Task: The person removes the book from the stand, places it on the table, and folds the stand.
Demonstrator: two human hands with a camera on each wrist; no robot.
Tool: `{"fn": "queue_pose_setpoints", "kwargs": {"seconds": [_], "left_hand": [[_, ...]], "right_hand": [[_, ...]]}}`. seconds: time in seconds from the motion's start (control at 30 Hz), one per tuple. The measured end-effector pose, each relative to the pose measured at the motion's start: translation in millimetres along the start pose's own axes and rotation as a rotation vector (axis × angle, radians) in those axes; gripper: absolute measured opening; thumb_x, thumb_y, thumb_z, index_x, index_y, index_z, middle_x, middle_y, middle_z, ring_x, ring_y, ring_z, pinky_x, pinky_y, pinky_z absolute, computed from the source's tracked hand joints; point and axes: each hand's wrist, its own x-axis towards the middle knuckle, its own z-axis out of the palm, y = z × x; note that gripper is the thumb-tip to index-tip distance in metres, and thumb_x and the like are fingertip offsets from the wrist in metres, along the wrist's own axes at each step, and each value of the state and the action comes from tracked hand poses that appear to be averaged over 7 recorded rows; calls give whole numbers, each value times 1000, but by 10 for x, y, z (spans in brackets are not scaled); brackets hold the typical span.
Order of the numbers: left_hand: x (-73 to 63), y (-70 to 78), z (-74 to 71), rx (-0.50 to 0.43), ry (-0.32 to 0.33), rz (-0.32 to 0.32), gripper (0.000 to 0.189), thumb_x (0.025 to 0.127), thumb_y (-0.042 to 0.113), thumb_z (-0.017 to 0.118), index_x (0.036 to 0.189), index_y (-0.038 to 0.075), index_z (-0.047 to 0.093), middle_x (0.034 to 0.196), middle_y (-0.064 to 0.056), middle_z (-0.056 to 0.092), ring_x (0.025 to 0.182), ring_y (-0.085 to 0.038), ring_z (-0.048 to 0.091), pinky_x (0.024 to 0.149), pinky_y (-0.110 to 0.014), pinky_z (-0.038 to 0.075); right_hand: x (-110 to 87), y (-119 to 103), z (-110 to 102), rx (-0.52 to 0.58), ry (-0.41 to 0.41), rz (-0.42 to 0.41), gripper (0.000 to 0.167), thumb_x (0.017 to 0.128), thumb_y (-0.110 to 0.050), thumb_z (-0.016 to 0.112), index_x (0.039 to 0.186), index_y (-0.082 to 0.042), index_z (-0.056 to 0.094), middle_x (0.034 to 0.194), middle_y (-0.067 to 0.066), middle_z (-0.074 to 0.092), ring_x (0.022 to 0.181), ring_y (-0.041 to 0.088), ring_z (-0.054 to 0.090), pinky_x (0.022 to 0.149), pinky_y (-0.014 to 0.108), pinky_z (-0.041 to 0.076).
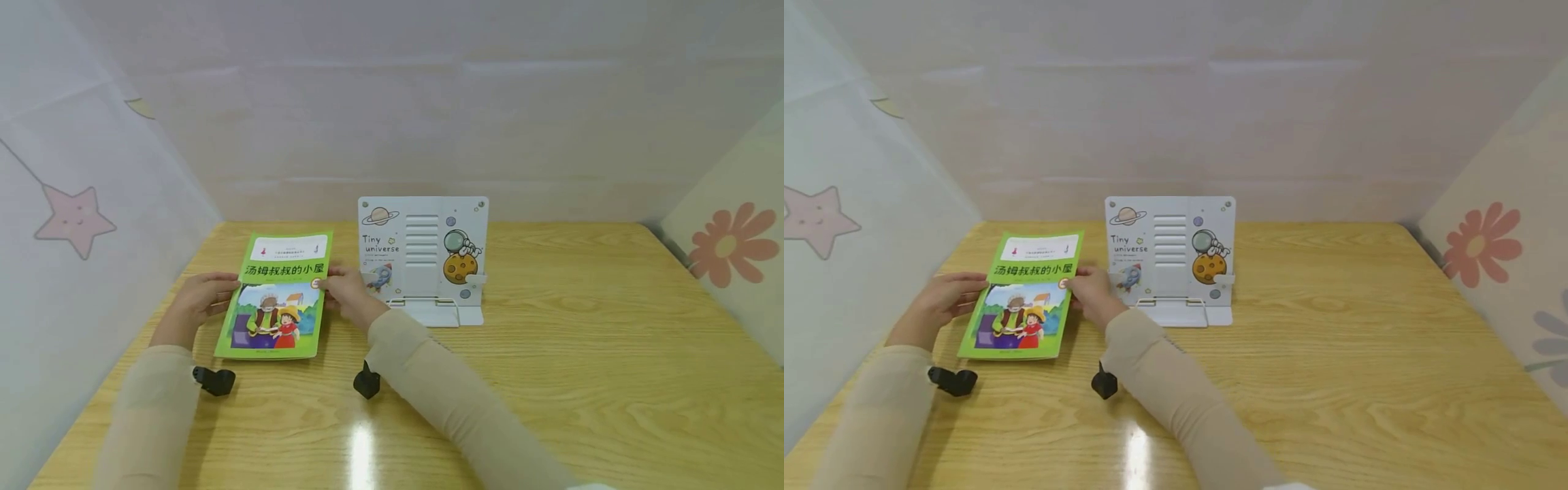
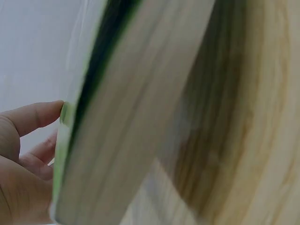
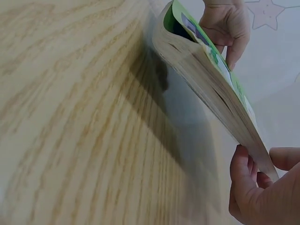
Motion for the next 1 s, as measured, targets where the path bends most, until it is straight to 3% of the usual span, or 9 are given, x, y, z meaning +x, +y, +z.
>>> {"fn": "queue_pose_setpoints", "kwargs": {"seconds": [0.3, 0.6, 0.83, 1.0], "left_hand": [[101, -78, 37, 68, 41, -16, 51, 84, 18, 57, 126, -4, 39, 84, 4, 54, 71, -6, 55, 67, -24, 48], [145, -107, 78, 114, 58, -76, 47, 86, 13, 51, 126, -5, 37, 100, -9, 50, 70, -6, 52, 66, -22, 48], [164, -145, 47, 103, 40, -81, 48, 84, 8, 53, 126, -8, 36, 72, 7, 54, 64, -2, 52, 64, -21, 48], [172, -155, 42, 115, 39, -109, 47, 84, 9, 52, 125, -7, 37, 75, 6, 54, 66, -4, 52, 64, -21, 47]], "right_hand": [[117, 83, -35, -32, 24, 40, 41, 76, 6, 54, 116, -5, 54, 87, 7, 58, 76, 20, 54, 63, 30, 49], [128, 129, -41, -82, 8, 100, 45, 77, 8, 52, 120, -7, 52, 88, 7, 56, 76, 19, 50, 65, 29, 47], [130, 157, -21, -83, 17, 98, 49, 76, 8, 52, 123, -7, 49, 88, 7, 56, 78, 19, 52, 65, 28, 48], [121, 169, -7, -108, 29, 83, 48, 76, 9, 52, 122, -5, 49, 89, 7, 55, 78, 19, 52, 65, 28, 48]]}}
